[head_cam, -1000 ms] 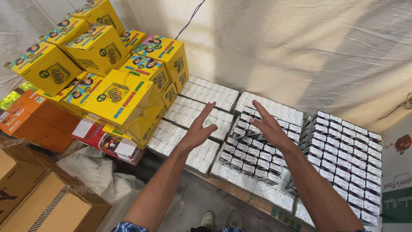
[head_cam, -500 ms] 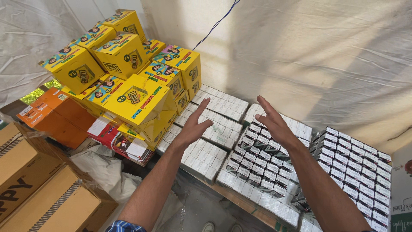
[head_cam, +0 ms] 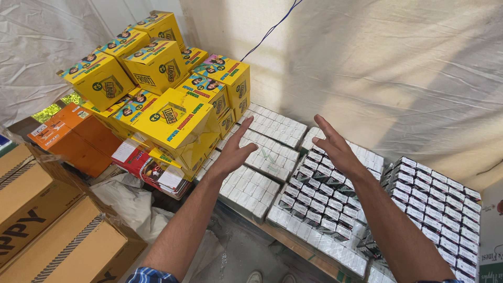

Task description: The person repeatedly picks up small white boxes from a large sack and stacks them onto a growing pile on a pallet. The person handles the boxes one at a time, walking back and forth between the sack and the stack.

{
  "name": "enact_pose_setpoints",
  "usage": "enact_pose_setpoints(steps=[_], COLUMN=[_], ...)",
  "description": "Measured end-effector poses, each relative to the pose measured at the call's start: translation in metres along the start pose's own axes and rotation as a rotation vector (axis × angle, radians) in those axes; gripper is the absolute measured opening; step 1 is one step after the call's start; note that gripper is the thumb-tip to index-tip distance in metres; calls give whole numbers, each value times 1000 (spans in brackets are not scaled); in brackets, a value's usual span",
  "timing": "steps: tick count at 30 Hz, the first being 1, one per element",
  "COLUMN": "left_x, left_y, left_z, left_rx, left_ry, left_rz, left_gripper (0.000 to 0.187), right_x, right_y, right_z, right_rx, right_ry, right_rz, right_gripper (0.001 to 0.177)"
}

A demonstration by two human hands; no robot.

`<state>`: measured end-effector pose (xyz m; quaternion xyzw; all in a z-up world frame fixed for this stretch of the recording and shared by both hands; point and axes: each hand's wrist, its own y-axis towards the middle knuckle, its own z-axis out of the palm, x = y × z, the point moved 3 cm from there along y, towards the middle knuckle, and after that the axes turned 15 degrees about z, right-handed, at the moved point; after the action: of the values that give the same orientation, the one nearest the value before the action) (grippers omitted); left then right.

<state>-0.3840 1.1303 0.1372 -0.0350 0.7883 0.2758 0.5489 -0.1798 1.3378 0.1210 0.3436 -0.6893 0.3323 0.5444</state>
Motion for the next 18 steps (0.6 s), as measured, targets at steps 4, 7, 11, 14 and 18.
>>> enact_pose_setpoints(steps=[4, 7, 11, 14, 18], left_x=[-7, -3, -2, 0, 0], left_y=[-4, -6, -7, -7, -9], left_z=[2, 4, 6, 7, 8], left_rx=[5, 6, 2, 5, 11], left_ry=[-6, -11, -25, -24, -19], left_rz=[-10, -42, -49, -45, -75], left_gripper=[80, 81, 81, 81, 82], right_x=[-3, -3, -2, -3, -9], right_y=[-2, -6, -8, -8, -8], right_z=[2, 4, 6, 8, 8], right_rx=[2, 3, 11, 9, 10], right_ry=[1, 1, -6, -9, -5], right_rz=[-16, 12, 28, 16, 27], right_gripper=[75, 75, 75, 74, 75])
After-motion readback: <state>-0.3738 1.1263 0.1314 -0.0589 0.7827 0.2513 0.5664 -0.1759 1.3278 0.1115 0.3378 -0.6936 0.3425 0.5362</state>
